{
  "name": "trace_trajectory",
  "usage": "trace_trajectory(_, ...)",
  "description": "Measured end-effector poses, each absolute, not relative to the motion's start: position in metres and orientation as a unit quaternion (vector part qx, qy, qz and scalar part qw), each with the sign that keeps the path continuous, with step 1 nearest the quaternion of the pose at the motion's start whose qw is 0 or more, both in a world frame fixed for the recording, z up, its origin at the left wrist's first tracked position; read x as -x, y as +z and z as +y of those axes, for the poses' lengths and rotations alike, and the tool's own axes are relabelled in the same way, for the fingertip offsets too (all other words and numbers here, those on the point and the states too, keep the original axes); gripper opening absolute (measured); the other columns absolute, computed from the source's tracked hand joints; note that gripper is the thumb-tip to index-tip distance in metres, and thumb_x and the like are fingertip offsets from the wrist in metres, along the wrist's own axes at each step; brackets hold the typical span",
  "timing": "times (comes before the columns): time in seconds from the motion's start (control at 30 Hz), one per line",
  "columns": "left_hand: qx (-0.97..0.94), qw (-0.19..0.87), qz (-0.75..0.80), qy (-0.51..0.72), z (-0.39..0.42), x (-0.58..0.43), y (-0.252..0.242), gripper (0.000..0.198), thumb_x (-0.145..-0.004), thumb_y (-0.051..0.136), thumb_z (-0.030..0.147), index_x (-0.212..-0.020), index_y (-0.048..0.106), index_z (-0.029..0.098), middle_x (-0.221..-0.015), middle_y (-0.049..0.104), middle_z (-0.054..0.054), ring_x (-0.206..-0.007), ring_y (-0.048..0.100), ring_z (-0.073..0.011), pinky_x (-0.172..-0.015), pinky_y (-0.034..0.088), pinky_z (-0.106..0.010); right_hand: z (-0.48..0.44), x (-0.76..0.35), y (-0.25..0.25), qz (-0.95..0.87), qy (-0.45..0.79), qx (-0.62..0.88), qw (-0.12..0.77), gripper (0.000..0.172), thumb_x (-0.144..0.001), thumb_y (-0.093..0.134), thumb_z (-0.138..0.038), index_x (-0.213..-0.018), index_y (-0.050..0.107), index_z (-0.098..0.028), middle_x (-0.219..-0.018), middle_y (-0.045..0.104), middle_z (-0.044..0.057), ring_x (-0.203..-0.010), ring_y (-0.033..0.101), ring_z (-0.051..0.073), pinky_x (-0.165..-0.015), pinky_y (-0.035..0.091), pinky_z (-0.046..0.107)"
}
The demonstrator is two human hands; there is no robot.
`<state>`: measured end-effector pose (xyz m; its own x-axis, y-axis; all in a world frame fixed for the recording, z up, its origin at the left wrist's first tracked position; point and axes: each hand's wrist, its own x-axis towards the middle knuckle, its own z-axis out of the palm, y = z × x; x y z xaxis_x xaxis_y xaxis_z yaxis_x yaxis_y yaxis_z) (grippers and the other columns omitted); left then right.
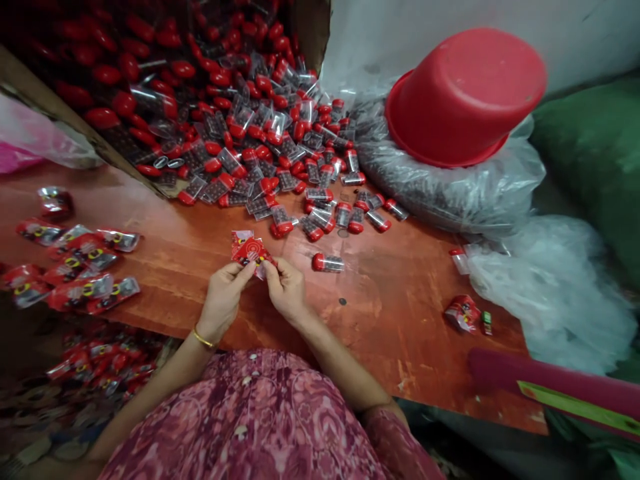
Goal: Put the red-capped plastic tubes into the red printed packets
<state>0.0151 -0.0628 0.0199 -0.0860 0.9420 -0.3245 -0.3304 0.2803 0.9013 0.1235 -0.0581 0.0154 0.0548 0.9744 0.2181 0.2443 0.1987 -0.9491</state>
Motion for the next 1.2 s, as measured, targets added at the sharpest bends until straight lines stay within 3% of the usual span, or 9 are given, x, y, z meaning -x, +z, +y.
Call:
trace_trajectory(0.17, -0.159, 0.702, 0.482, 0.499, -0.055, -0.021, 0.035, 0.033, -0.046, 0.083, 0.035, -0.063, 0.066, 0.013, -0.061, 0.066, 0.0, -0.057, 0.057, -0.0085, -0.063, 0.045, -0.022, -0.062, -0.145, 0.017, -0.643, 0.317, 0.534, 0.448, 0.03, -0.089, 0.038, -0.035, -0.068, 0.053, -0.019, -0.059, 0.052, -0.002, -0.054, 0.046, 0.011, -0.053, 0.039, 0.023)
trace_trajectory(0.23, -0.12, 0.718, 0.487, 0.482, -0.053, -0.018, 0.038, 0.033, -0.045, 0.084, 0.032, -0.063, 0.065, 0.013, -0.06, 0.066, 0.0, -0.054, 0.057, -0.0081, -0.059, 0.045, -0.021, -0.061, -0.173, 0.018, -0.698, 0.228, 0.549, 0.399, 0.028, -0.089, 0.038, -0.035, -0.081, 0.058, -0.019, -0.077, 0.063, 0.004, -0.074, 0.056, 0.016, -0.07, 0.044, 0.029)
trace_trajectory(0.3, -0.098, 0.722, 0.492, 0.477, -0.05, -0.013, 0.038, 0.031, -0.046, 0.084, 0.03, -0.064, 0.064, 0.014, -0.061, 0.067, 0.001, -0.053, 0.058, -0.0078, -0.057, 0.045, -0.02, -0.059, -0.21, 0.015, -0.752, 0.13, 0.567, 0.309, 0.03, -0.086, 0.046, -0.038, -0.103, 0.058, -0.016, -0.105, 0.063, 0.011, -0.098, 0.055, 0.024, -0.087, 0.04, 0.039)
trace_trajectory(0.37, -0.088, 0.726, 0.489, 0.476, -0.049, -0.011, 0.036, 0.03, -0.048, 0.083, 0.029, -0.065, 0.063, 0.014, -0.061, 0.066, 0.001, -0.053, 0.058, -0.0078, -0.057, 0.046, -0.02, -0.057, -0.243, 0.007, -0.782, 0.079, 0.585, 0.198, 0.047, -0.077, 0.057, -0.043, -0.115, 0.055, -0.015, -0.118, 0.059, 0.016, -0.107, 0.052, 0.031, -0.09, 0.038, 0.047)
trace_trajectory(0.43, -0.082, 0.734, 0.483, 0.471, -0.047, -0.012, 0.034, 0.029, -0.05, 0.082, 0.029, -0.065, 0.063, 0.014, -0.061, 0.067, 0.0, -0.054, 0.059, -0.0081, -0.057, 0.047, -0.02, -0.058, -0.265, -0.002, -0.785, 0.065, 0.595, 0.16, 0.043, -0.081, 0.053, -0.038, -0.115, 0.055, -0.014, -0.117, 0.061, 0.017, -0.105, 0.054, 0.031, -0.088, 0.041, 0.047)
trace_trajectory(0.73, -0.113, 0.729, 0.495, 0.459, -0.05, -0.021, 0.04, 0.037, -0.042, 0.084, 0.037, -0.064, 0.065, 0.014, -0.063, 0.067, 0.0, -0.057, 0.06, -0.0088, -0.06, 0.046, -0.02, -0.09, -0.215, 0.012, -0.659, 0.272, 0.57, 0.408, 0.022, -0.087, 0.044, -0.029, -0.092, 0.063, -0.02, -0.076, 0.069, 0.003, -0.067, 0.063, 0.015, -0.06, 0.049, 0.025)
trace_trajectory(0.87, -0.166, 0.708, 0.506, 0.464, -0.053, -0.022, 0.043, 0.039, -0.042, 0.083, 0.04, -0.064, 0.067, 0.013, -0.064, 0.067, -0.002, -0.058, 0.058, -0.0089, -0.064, 0.044, -0.022, -0.094, -0.201, 0.028, -0.642, 0.322, 0.56, 0.413, 0.02, -0.086, 0.046, -0.027, -0.093, 0.063, -0.019, -0.066, 0.065, 0.0, -0.051, 0.057, 0.01, -0.048, 0.045, 0.02)
trace_trajectory(1.1, -0.294, 0.645, 0.526, 0.47, -0.057, -0.019, 0.033, 0.034, -0.052, 0.078, 0.044, -0.059, 0.066, 0.012, -0.058, 0.062, 0.001, -0.056, 0.05, -0.0088, -0.059, 0.039, -0.022, -0.09, -0.196, 0.035, -0.645, 0.353, 0.538, 0.413, 0.019, -0.083, 0.048, -0.025, -0.091, 0.064, -0.018, -0.074, 0.068, 0.002, -0.062, 0.061, 0.012, -0.055, 0.048, 0.021)
trace_trajectory(1.2, -0.323, 0.629, 0.532, 0.466, -0.058, -0.016, 0.03, 0.033, -0.056, 0.076, 0.044, -0.06, 0.066, 0.012, -0.057, 0.061, 0.001, -0.055, 0.048, -0.0082, -0.057, 0.037, -0.022, -0.092, -0.192, 0.034, -0.617, 0.378, 0.556, 0.409, 0.021, -0.082, 0.049, -0.028, -0.092, 0.064, -0.018, -0.069, 0.066, 0.001, -0.053, 0.058, 0.011, -0.049, 0.047, 0.021)
